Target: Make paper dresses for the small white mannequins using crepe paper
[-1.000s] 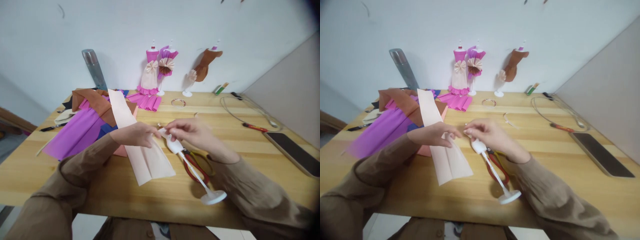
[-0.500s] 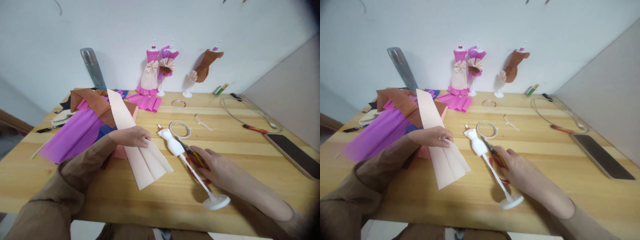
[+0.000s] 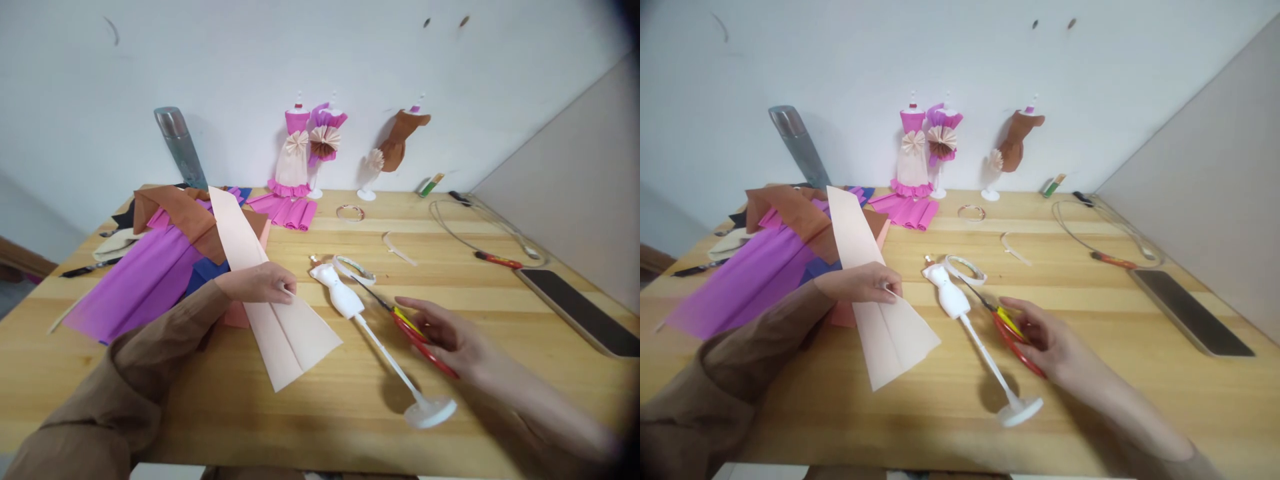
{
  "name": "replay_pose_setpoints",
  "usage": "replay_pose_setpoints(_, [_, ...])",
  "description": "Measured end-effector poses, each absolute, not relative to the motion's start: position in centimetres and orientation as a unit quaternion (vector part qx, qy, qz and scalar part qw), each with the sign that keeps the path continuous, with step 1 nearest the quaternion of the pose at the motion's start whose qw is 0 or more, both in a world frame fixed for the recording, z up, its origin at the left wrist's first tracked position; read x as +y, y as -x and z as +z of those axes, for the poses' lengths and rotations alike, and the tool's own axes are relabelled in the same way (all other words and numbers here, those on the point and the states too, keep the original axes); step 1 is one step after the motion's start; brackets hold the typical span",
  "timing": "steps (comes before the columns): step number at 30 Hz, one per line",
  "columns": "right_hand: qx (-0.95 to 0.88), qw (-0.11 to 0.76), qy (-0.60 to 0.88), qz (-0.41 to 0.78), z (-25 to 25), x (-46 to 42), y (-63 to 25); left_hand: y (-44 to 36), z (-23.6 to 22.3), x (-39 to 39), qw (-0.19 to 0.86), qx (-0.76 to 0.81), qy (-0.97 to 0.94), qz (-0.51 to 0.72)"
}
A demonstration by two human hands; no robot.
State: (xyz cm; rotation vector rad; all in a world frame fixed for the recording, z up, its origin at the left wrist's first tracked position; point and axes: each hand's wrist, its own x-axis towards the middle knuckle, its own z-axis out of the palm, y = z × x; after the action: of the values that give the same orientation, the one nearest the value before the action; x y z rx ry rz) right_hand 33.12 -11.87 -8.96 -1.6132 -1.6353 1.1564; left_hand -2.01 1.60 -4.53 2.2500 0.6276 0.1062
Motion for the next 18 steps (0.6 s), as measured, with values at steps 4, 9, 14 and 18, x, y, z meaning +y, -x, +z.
replay_pose_setpoints(4, [-0.679, 0.259, 0.593, 0.347, -9.0, -12.3, -31.0, 2.0, -4.5, 1.6, 0.390, 0.251, -0.885, 0.028])
replay_pose_setpoints(9, [-0.759, 0.140, 0.598, 0.217, -7.8, -12.2, -30.3, 2.3, -3.6, 0.8, 0.398, 0.250, -0.881, 0.047])
replay_pose_setpoints(14, [-0.777, 0.123, 0.586, 0.195, -7.1, -12.2, -30.5, 1.1, -2.3, 0.3, 0.305, 0.289, -0.899, 0.120])
replay_pose_setpoints(18, [-0.781, 0.123, 0.583, 0.186, -6.8, -12.3, -30.6, -1.9, -1.4, 1.7, 0.190, 0.265, -0.940, 0.101])
